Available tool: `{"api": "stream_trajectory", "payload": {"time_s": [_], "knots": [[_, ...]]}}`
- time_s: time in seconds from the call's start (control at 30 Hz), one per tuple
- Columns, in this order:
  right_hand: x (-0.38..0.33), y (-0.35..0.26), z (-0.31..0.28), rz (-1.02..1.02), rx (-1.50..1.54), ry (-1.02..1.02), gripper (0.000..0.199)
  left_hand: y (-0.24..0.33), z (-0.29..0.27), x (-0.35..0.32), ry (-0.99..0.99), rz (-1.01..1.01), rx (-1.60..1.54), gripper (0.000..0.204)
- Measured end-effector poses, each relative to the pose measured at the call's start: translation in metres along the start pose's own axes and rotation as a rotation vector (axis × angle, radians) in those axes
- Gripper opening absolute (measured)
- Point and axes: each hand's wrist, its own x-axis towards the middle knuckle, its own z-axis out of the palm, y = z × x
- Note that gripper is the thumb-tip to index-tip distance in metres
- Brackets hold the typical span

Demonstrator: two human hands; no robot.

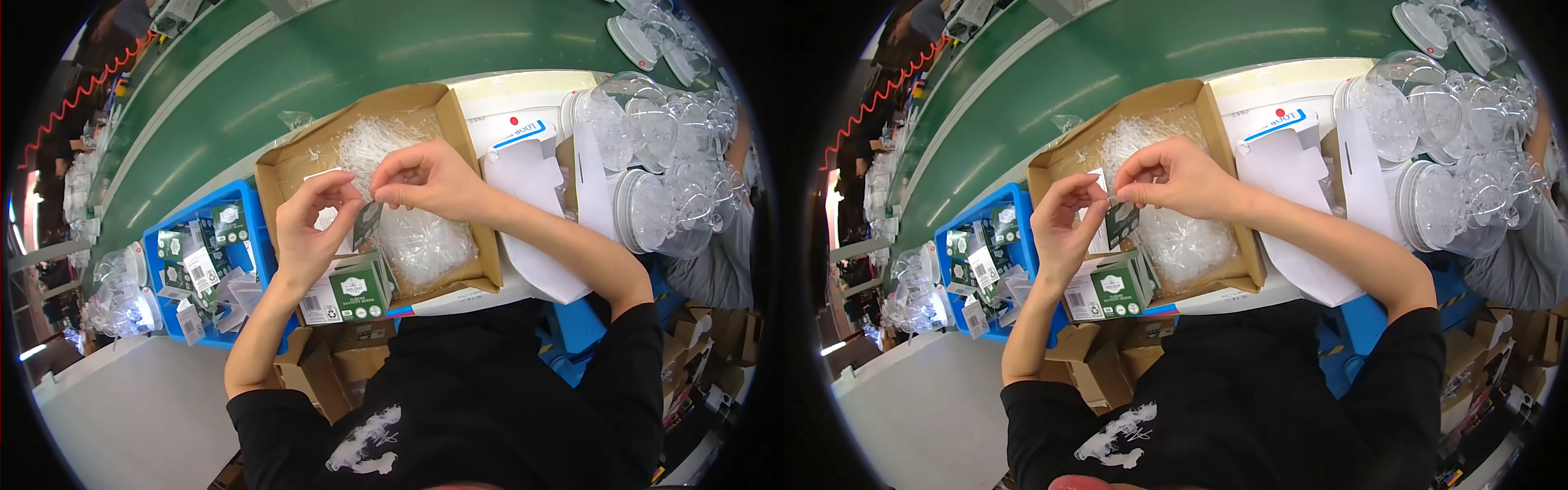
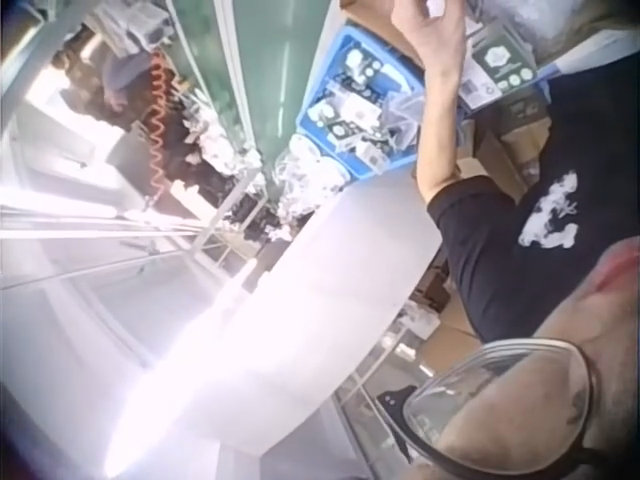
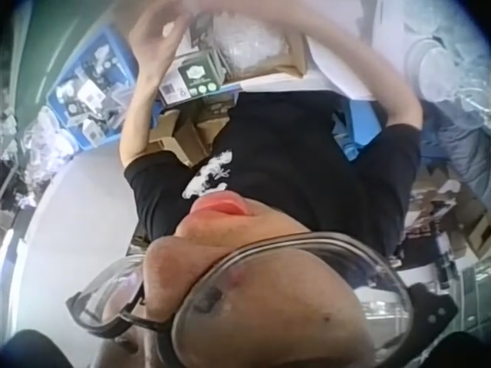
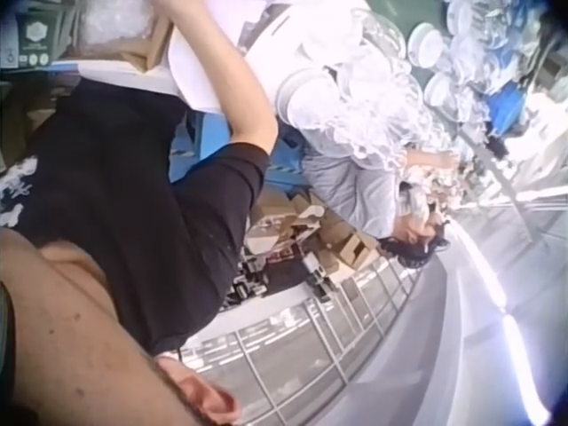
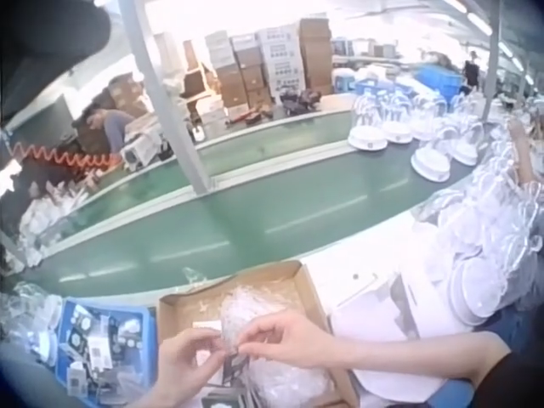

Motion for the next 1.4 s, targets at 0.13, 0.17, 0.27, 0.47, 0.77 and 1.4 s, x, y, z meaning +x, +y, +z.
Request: {"api": "stream_trajectory", "payload": {"time_s": [0.13, 0.17, 0.27, 0.47, 0.77, 1.4], "knots": [[0.003, 0.006, 0.002, -0.130, -0.065, -0.002, 0.008, 0.002, -0.004, 0.001, -0.026, -0.010, 0.028, 0.043], [0.006, 0.007, 0.003, -0.146, -0.091, 0.002, 0.008, -0.001, -0.005, 0.001, -0.024, -0.016, 0.030, 0.043], [0.004, 0.000, 0.005, -0.177, -0.191, 0.024, 0.008, 0.003, -0.007, 0.004, -0.033, 0.004, 0.031, 0.044], [0.004, 0.000, -0.001, -0.333, -0.374, 0.062, 0.010, 0.002, -0.002, 0.008, 0.005, 0.139, 0.291, 0.047], [-0.003, 0.005, 0.008, -0.330, -0.272, 0.055, 0.011, 0.008, 0.006, -0.010, 0.006, 0.062, 0.284, 0.052], [-0.002, 0.006, 0.007, -0.387, -0.447, 0.053, 0.009, 0.009, 0.005, -0.001, -0.028, 0.147, 0.296, 0.052]]}}
